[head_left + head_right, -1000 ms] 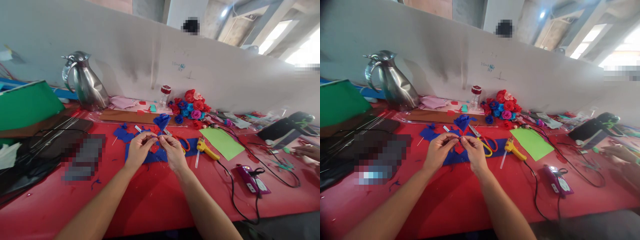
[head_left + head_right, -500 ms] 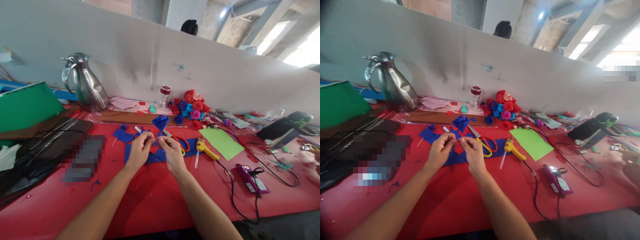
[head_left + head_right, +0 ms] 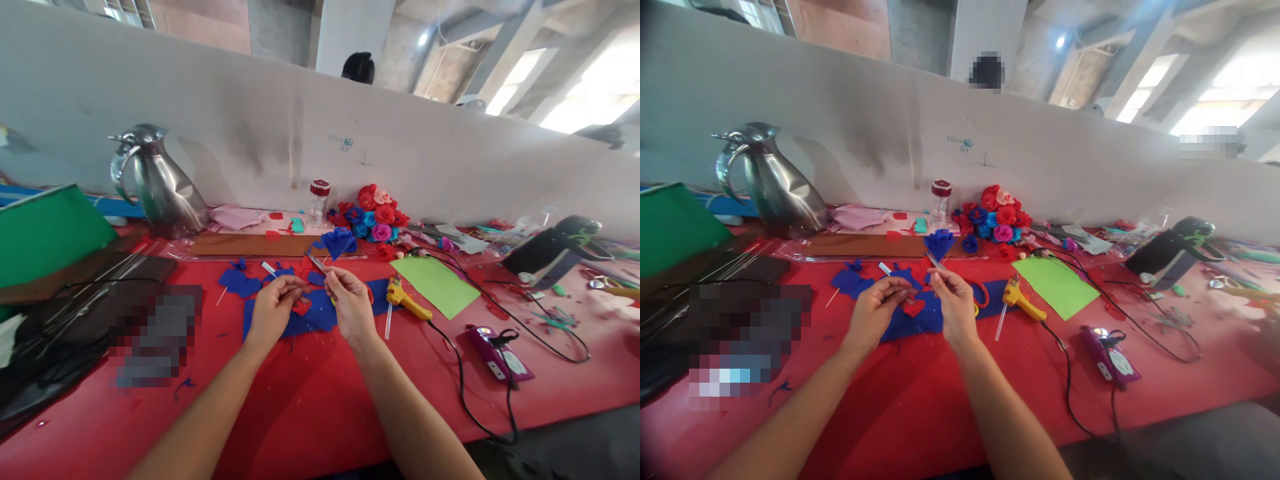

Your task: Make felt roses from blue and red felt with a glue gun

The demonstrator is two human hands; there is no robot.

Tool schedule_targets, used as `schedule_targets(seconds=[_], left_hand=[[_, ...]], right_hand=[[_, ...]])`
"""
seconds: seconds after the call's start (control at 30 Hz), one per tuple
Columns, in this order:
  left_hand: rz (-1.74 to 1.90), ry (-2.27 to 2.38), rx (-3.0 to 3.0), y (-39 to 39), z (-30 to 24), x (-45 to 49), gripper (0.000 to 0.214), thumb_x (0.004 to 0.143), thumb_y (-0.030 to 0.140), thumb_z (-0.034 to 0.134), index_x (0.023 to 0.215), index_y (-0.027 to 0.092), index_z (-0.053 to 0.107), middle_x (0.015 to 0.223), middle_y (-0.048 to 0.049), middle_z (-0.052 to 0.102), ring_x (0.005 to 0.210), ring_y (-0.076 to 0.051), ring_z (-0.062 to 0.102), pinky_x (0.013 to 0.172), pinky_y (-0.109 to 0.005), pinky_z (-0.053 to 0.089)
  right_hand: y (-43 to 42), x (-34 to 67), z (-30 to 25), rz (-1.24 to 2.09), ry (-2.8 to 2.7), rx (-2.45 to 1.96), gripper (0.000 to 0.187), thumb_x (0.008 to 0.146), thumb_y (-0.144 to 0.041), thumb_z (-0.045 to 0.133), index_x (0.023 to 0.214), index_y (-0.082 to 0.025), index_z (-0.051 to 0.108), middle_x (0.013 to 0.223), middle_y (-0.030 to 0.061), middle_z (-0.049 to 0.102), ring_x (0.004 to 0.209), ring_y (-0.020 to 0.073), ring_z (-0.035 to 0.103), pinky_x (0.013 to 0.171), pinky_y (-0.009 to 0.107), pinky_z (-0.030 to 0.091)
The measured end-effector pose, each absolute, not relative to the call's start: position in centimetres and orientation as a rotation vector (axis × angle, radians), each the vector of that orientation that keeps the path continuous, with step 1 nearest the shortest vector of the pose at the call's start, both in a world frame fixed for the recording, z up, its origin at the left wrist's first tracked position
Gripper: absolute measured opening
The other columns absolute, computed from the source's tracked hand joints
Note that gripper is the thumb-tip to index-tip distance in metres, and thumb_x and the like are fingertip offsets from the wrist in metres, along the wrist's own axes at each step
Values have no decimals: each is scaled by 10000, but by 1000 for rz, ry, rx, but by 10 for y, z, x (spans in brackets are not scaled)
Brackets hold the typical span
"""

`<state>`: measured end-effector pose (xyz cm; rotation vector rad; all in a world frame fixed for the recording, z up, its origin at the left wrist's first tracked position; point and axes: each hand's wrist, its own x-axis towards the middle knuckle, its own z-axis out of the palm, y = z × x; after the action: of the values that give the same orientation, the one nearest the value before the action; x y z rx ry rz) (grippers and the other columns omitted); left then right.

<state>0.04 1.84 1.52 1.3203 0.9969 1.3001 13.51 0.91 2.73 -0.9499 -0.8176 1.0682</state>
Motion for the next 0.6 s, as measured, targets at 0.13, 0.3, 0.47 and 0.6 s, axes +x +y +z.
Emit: schedule_targets(seconds=[0.13,0.3,0.47,0.6], left_hand=[[1137,958,1385,14,24,0,72,697,259,627,684,194,657,568,8,640,503,-145,588,565,-265,484],[818,820,1560,6,27,4,110,677,168,595,596,204,659,550,1,649,516,-148,593,582,-263,479],[820,849,1597,0,29,10,188,686,101,513,617,195,660,612,-21,679,582,-158,627,602,-259,485],[771,881,1793,-25,54,-6,259,707,80,479,659,222,690,647,-8,698,609,-158,636,619,-248,483]], right_hand=[[7,132,28,1027,-898,-943,166,620,-350,763,736,-233,737,681,-13,664,628,124,523,639,273,428],[9,136,25,959,-938,-961,99,654,-288,743,738,-237,745,746,-9,710,662,128,554,665,271,445],[14,138,20,872,-945,-934,65,643,-254,748,702,-234,727,735,-9,709,700,146,588,688,276,463],[18,139,13,781,-1007,-934,60,661,-268,745,674,-221,710,681,-16,678,683,149,579,711,283,465]])
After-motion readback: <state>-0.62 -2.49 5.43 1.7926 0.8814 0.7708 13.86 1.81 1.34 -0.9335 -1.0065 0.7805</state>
